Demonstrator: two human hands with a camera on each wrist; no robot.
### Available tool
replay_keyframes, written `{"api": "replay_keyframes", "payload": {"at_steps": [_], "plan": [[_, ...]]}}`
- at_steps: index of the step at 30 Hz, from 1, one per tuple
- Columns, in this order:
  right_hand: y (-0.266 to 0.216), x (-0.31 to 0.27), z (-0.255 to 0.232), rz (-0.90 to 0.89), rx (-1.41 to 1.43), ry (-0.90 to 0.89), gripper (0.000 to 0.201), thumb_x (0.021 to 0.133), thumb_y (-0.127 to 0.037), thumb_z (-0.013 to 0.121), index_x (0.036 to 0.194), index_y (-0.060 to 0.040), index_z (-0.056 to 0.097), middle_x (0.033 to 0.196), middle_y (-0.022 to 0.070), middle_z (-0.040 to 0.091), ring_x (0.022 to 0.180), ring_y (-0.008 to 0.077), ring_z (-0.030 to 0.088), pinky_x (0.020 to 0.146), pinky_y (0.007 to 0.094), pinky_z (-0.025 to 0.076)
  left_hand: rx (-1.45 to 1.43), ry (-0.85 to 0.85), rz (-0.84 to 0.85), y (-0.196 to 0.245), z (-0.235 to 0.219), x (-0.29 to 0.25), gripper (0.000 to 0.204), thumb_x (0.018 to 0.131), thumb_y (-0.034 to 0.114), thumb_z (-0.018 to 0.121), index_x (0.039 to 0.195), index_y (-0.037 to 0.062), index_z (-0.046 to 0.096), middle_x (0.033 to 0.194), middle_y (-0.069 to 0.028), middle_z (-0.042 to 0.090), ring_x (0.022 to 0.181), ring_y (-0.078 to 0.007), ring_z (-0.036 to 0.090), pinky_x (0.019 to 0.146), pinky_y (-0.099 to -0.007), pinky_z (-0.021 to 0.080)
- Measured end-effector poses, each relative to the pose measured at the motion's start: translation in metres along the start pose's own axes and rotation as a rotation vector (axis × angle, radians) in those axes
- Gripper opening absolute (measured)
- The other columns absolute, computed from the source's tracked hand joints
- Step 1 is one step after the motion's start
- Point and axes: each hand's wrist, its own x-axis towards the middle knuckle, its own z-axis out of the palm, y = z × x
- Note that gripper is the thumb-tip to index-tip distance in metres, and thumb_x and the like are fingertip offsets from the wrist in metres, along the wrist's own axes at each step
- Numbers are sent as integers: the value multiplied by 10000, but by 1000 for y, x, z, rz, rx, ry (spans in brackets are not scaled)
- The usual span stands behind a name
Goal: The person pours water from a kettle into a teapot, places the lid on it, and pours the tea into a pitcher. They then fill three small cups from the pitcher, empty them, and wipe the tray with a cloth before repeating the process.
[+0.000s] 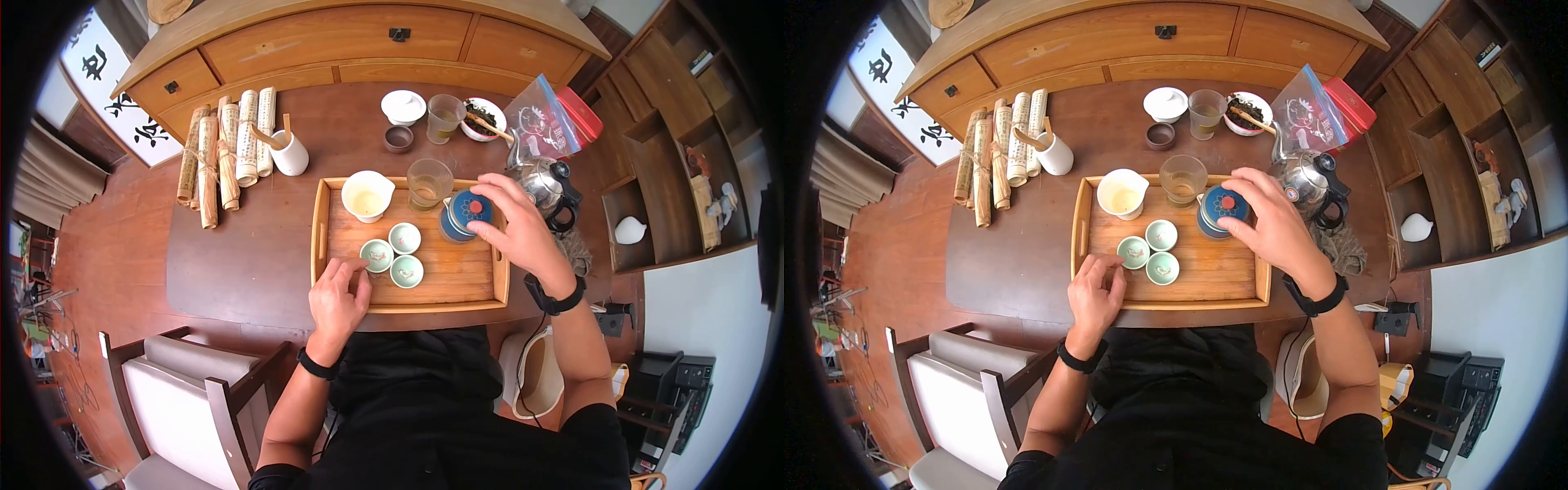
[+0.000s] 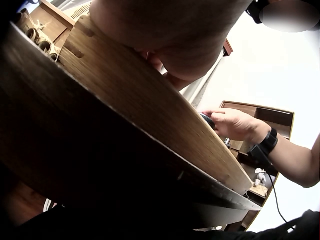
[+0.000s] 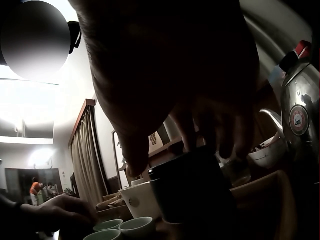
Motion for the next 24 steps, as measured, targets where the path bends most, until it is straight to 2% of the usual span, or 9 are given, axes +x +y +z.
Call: {"api": "replay_keyframes", "payload": {"at_steps": [1, 3, 4, 6, 10, 12, 15, 24], "plan": [[1, 2, -2, 1, 0, 0, 529, 913, -186, 916, 1377, -37, 709, 1445, 153, 676, 1351, 392, 631, 1145, 475, 521, -1, 0, -2, 0, 0, 0, 138, 952, 84, 810, 1085, 120, 806, 986, -80, 760, 823, -348, 756, 713, -446, 612], [3, 6, -5, -22, -24, -88, 352, 952, -164, 877, 1250, -30, 744, 1285, 132, 686, 1236, 372, 649, 1057, 470, 542, 1, 1, 3, 0, 1, 0, 139, 952, 83, 810, 1086, 120, 807, 986, -81, 760, 822, -349, 756, 712, -447, 612], [3, 6, -5, -21, -25, -86, 352, 952, -164, 877, 1250, -30, 744, 1285, 132, 686, 1236, 372, 649, 1057, 470, 542, 3, 7, 8, -1, 2, 0, 140, 952, 83, 810, 1087, 120, 807, 987, -81, 760, 822, -350, 756, 712, -449, 611], [3, 10, 1, -70, -95, -30, 255, 966, -162, 860, 1153, -32, 745, 1161, 122, 669, 1139, 363, 644, 984, 474, 546, 3, 3, 4, 1, 0, 0, 140, 952, 81, 810, 1086, 119, 807, 990, -82, 762, 824, -351, 757, 713, -449, 612], [-1, 16, 7, -42, -185, -39, 243, 971, -178, 856, 1132, -40, 737, 1120, 118, 668, 1118, 368, 641, 966, 476, 546, -8, 7, 10, -1, 1, 0, 139, 950, 77, 810, 1082, 119, 805, 1001, -83, 766, 828, -351, 759, 713, -447, 614], [-8, 15, 9, -46, -140, 39, 217, 980, -157, 835, 1130, -41, 730, 1109, 114, 671, 1115, 364, 649, 967, 475, 548, -6, 4, 8, -1, 0, 0, 138, 950, 77, 810, 1081, 120, 804, 1002, -82, 767, 826, -351, 758, 711, -445, 614], [-9, 11, 0, -22, -155, -59, 209, 998, -124, 794, 1168, -37, 708, 1112, 122, 691, 1102, 369, 662, 966, 469, 550, -5, 6, 6, -1, 0, 0, 138, 949, 76, 809, 1079, 121, 804, 1003, -81, 768, 821, -349, 758, 707, -442, 613], [-4, 13, -2, -82, -163, -72, 174, 990, -124, 787, 1103, -37, 687, 1041, 120, 689, 1025, 362, 658, 915, 476, 551, 4, 1, 10, 0, 0, 0, 142, 952, 81, 808, 1087, 123, 808, 1006, -78, 772, 827, -346, 760, 710, -442, 614]]}}
